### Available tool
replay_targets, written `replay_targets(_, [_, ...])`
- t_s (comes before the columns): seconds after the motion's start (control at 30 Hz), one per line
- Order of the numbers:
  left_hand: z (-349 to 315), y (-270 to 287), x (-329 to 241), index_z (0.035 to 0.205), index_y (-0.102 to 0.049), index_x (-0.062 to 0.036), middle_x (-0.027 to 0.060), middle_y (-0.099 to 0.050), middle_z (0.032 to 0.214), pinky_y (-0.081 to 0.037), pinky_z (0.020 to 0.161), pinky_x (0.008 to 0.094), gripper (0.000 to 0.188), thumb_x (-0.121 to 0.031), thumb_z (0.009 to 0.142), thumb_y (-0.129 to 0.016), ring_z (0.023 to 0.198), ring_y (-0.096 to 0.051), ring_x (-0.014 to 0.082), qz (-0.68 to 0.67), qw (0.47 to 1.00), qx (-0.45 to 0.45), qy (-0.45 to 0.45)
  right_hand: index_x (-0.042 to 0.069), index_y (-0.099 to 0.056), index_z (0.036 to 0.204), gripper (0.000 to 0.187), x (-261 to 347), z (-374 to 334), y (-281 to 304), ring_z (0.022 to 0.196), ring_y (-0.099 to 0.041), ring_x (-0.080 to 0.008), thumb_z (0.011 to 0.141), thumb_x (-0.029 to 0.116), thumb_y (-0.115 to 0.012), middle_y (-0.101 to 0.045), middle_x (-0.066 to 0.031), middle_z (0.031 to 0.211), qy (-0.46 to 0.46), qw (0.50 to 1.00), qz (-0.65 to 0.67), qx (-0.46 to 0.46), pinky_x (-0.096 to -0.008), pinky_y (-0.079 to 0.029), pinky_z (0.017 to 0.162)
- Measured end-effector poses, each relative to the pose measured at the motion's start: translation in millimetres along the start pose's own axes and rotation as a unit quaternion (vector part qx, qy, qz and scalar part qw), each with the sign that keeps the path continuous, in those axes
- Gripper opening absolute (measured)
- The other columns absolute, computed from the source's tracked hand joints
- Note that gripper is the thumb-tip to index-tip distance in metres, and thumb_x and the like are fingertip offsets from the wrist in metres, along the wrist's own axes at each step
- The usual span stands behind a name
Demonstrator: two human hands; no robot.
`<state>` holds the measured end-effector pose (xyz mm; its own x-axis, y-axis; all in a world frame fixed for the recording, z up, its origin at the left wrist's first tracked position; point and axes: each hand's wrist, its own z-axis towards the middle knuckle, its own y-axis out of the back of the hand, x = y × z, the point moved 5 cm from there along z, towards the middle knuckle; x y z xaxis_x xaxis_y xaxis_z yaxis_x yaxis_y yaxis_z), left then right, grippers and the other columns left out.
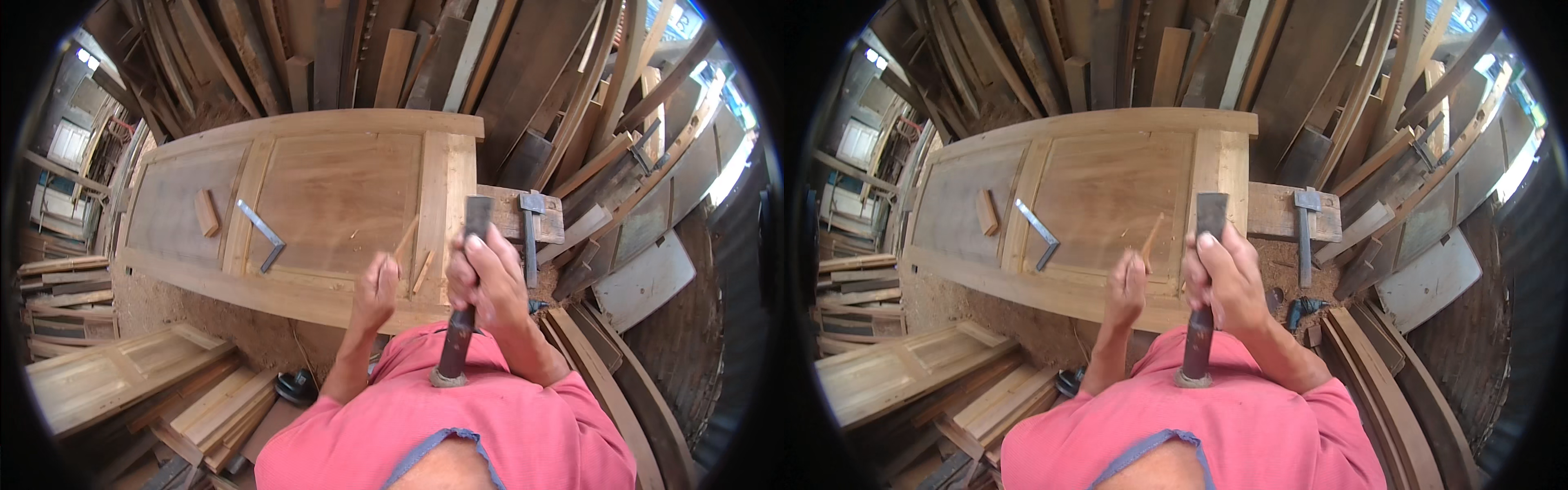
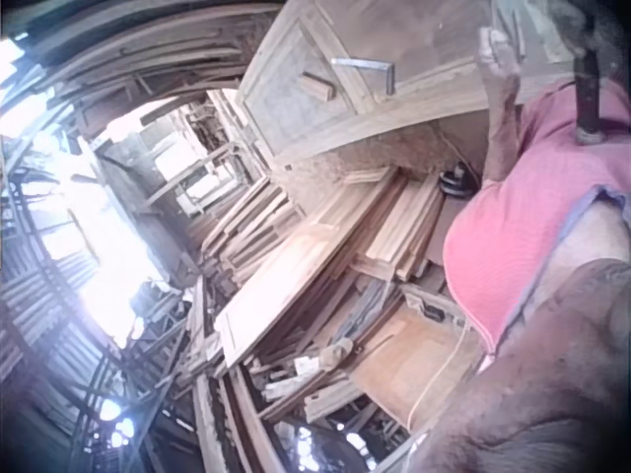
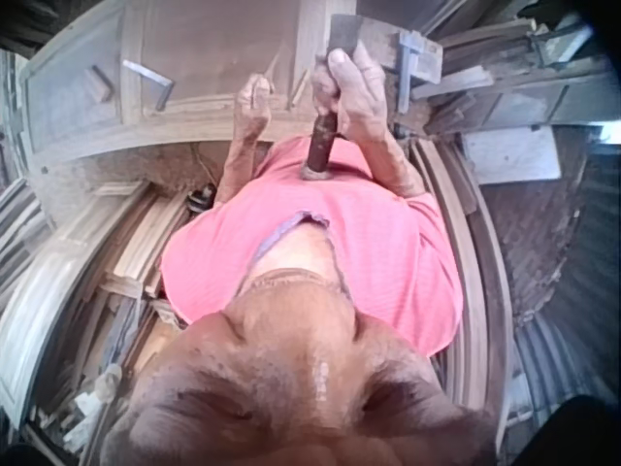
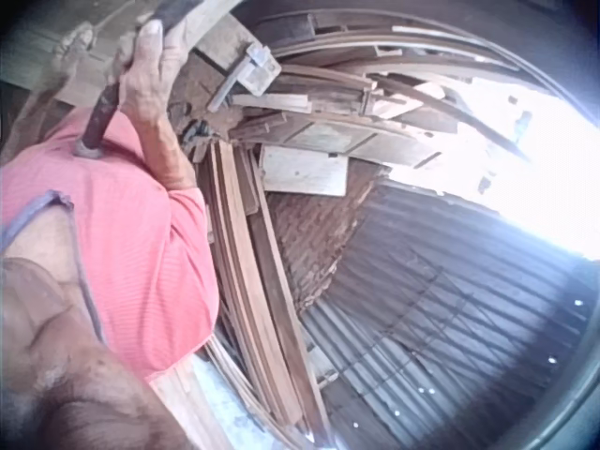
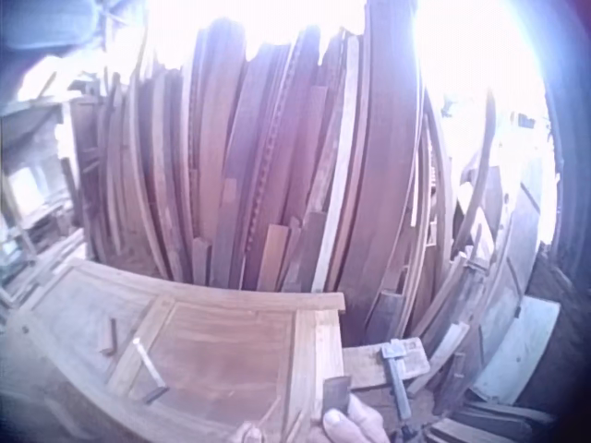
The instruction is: The person uses a chisel and a hammer to refine a joint on a wooden door panel, clearing wood chips by hand and checking the fit with a square and a small block. They then use a pencil to mark the wood and continue chiseling the recessed area.
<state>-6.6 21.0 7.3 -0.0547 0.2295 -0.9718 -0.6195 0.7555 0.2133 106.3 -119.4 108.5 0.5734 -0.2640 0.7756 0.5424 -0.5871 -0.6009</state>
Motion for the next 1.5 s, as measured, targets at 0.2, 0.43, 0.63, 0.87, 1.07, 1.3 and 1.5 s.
replay_targets(0.2, [66.1, 3.0, -39.8, 0.086, -0.055, -0.0044, 0.0089, -0.047, 0.064, -0.037, 0.05, 0.0326, 0.019, -0.016, 0.1, -0.051, 0.055, -0.046, 0.0136, -0.007, 0.993, -0.006, -0.119, 0.008, -0.047, 0.107, 0.013, -48.4, 30.2, -27.5, 0.047, -0.037, -0.0059, 0.103, 0.019, -0.043, -0.044, 0.002, 0.068, -0.131, 0.985, 0.084, 0.076, -0.0242, -0.038, 0.044])
replay_targets(0.43, [36.1, -0.8, -62.1, 0.089, -0.058, -0.003, 0.0147, -0.052, 0.068, -0.041, 0.052, 0.035, 0.014, -0.012, 0.098, -0.053, 0.054, -0.051, 0.0251, 0.065, 0.984, 0.05, -0.156, 0.009, -0.047, 0.105, 0.013, -36.8, 16.5, -16.5, 0.046, -0.037, -0.0075, 0.103, 0.02, -0.042, -0.043, 0.001, 0.066, -0.092, 0.991, 0.076, 0.052, -0.0256, -0.038, 0.042])
replay_targets(0.63, [-4.2, 9.0, -7.1, 0.083, -0.053, -0.0046, 0.0003, -0.046, 0.064, -0.038, 0.051, 0.0273, 0.029, -0.024, 0.103, -0.048, 0.056, -0.046, 0.0119, -0.013, 0.995, 0.052, -0.08, 0.008, -0.046, 0.106, 0.014, -8.6, -6.1, 0.0, 0.045, -0.037, -0.0081, 0.103, 0.021, -0.043, -0.042, 0.0011, 0.065, 0.016, 0.998, 0.062, -0.002, -0.0259, -0.04, 0.043])
replay_targets(0.87, [63.4, -9.0, -18.4, 0.086, -0.054, -0.0108, -0.008, -0.044, 0.063, -0.029, 0.045, 0.0207, 0.03, -0.03, 0.106, -0.043, 0.052, -0.038, 0.0014, -0.302, 0.951, 0.013, 0.067, 0.009, -0.048, 0.105, 0.014, -65.8, 31.0, -29.4, 0.049, -0.04, -0.0061, 0.103, 0.022, -0.045, -0.045, 0.0024, 0.068, -0.171, 0.975, 0.087, 0.11, -0.0244, -0.04, 0.045])
replay_targets(1.07, [64.5, -11.0, -30.1, 0.083, -0.054, -0.0107, -0.0076, -0.049, 0.065, -0.029, 0.046, 0.0191, 0.033, -0.032, 0.106, -0.043, 0.052, -0.038, 0.0004, -0.259, 0.953, 0.158, 0.023, 0.008, -0.048, 0.105, 0.015, -60.1, 19.2, -22.3, 0.045, -0.036, -0.0072, 0.103, 0.022, -0.044, -0.043, 0.0019, 0.066, -0.172, 0.979, 0.064, 0.091, -0.0249, -0.041, 0.045])
replay_targets(1.3, [36.9, -22.3, -33.7, 0.087, -0.054, -0.0099, -0.009, -0.041, 0.068, -0.029, 0.05, 0.0217, 0.031, -0.03, 0.107, -0.041, 0.06, -0.037, 0.0011, -0.26, 0.959, 0.103, 0.038, 0.007, -0.048, 0.103, 0.016, -46.6, 11.2, -13.8, 0.044, -0.037, -0.0069, 0.103, 0.023, -0.045, -0.042, 0.0018, 0.063, -0.097, 0.993, 0.036, 0.049, -0.0249, -0.04, 0.042])
replay_targets(1.5, [-43.4, -14.0, 43.7, 0.082, -0.05, -0.0114, -0.0046, -0.037, 0.059, -0.029, 0.046, 0.0246, 0.031, -0.034, 0.103, -0.047, 0.05, -0.036, 0.0062, -0.219, 0.954, 0.105, 0.178, 0.006, -0.046, 0.102, 0.012, 14.8, -15.4, -2.2, 0.044, -0.036, -0.0076, 0.102, 0.017, -0.041, -0.041, 0.002, 0.061, 0.099, 0.994, 0.04, 0.02, -0.0245, -0.038, 0.041])
